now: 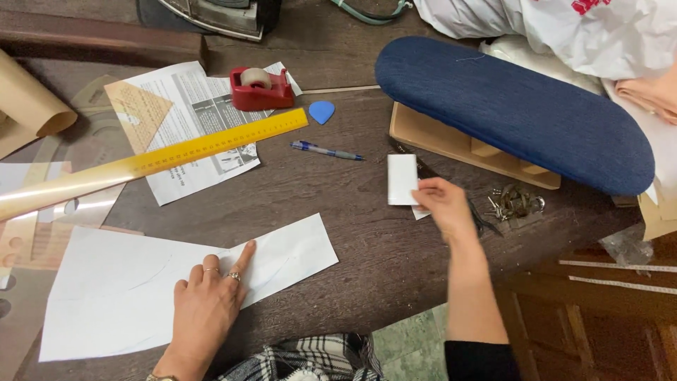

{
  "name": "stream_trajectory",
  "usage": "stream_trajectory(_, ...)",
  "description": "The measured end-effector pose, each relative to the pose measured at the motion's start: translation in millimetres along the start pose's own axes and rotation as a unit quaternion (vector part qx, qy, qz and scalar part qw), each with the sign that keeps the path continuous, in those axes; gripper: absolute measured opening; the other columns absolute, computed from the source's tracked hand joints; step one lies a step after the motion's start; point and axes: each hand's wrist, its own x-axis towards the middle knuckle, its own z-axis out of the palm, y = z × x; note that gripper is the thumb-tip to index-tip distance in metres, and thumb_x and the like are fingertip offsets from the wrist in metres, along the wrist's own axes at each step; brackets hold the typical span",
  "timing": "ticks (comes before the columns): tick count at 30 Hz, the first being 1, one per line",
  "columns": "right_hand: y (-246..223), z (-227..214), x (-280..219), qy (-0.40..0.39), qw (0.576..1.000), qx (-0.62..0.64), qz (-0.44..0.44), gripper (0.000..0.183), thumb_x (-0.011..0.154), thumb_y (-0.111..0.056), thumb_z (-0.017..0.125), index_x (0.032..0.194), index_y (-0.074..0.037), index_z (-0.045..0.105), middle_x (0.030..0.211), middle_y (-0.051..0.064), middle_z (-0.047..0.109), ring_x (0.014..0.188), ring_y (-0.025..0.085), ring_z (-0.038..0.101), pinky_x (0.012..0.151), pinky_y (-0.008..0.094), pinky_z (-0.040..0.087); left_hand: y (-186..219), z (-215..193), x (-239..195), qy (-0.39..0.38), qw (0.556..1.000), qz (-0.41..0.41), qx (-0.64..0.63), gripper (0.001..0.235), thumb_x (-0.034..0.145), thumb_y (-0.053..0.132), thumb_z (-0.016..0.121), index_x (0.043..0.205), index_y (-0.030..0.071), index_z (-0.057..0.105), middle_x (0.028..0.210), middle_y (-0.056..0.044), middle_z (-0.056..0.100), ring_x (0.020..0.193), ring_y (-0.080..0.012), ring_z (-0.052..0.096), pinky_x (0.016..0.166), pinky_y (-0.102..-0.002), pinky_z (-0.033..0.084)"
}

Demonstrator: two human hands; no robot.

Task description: The person measures and cuts a piece of white paper using a ruler and scissors. They then fold the paper, apply tape to secure the fold, and cut along a curved line to shape the paper.

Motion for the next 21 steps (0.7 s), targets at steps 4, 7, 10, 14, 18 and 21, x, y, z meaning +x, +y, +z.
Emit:
stream_trajectory(4,61,-25,51,0.066,0.996,-0.019,-0.056,0.025,0.078,-0.014,0.077,0.102,-0.011,0.068,0.095,0.008,0.065,0.086,0.019,0.062,0.082,0.035,0.052,0,-5,3,-0.019,1.000,-0.002,-0.016,0.075,0.082,0.052,0.049,0.150,0.048,0.019,0.100,-0.004,0.050,0.077,-0.0215,0.055,0.058,-0.037,0.050)
stream_trajectory(7,67,-13,53,0.161,0.975,-0.068,-0.138,0.019,0.087,-0.018,0.072,0.101,-0.009,0.063,0.102,0.007,0.057,0.077,0.016,0.053,0.075,0.034,0.047,0,-11,4,-0.052,0.998,-0.007,-0.046,0.074,0.083,0.046,0.049,0.151,0.047,0.020,0.101,-0.005,0.050,0.078,-0.0233,0.056,0.059,-0.039,0.050)
stream_trajectory(10,66,28,48,0.116,0.965,-0.028,-0.234,0.012,0.084,-0.015,0.072,0.093,-0.009,0.068,0.086,0.004,0.067,0.076,0.012,0.057,0.070,0.026,0.047,-3,-16,3,-0.087,0.994,0.002,-0.063,0.072,0.086,0.047,0.049,0.152,0.042,0.018,0.104,-0.007,0.050,0.082,-0.0243,0.056,0.063,-0.039,0.052)
stream_trajectory(14,29,83,0,-0.057,0.976,-0.074,-0.194,0.018,0.083,-0.023,0.072,0.097,-0.012,0.066,0.096,0.001,0.065,0.078,0.012,0.058,0.074,0.028,0.051,-19,-26,-5,-0.041,0.965,-0.013,-0.260,0.067,0.086,0.029,0.057,0.149,0.031,0.033,0.096,-0.006,0.049,0.067,-0.0259,0.054,0.058,-0.040,0.048)
stream_trajectory(18,15,112,-23,-0.149,0.963,-0.140,-0.178,0.024,0.088,-0.027,0.066,0.107,-0.013,0.061,0.108,0.003,0.057,0.086,0.018,0.060,0.082,0.040,0.054,-61,-29,-28,-0.024,0.857,-0.152,-0.491,0.062,0.082,0.013,0.058,0.142,0.026,0.048,0.101,0.002,0.057,0.076,-0.0152,0.061,0.073,-0.033,0.050)
stream_trajectory(21,11,119,-34,-0.172,0.959,-0.144,-0.175,0.024,0.088,-0.027,0.065,0.108,-0.013,0.061,0.110,0.003,0.057,0.088,0.019,0.061,0.080,0.042,0.054,-106,-10,-51,0.093,0.818,-0.289,-0.489,0.048,0.085,0.007,0.059,0.132,0.016,0.060,0.101,-0.007,0.053,0.075,-0.0192,0.057,0.073,-0.032,0.049)
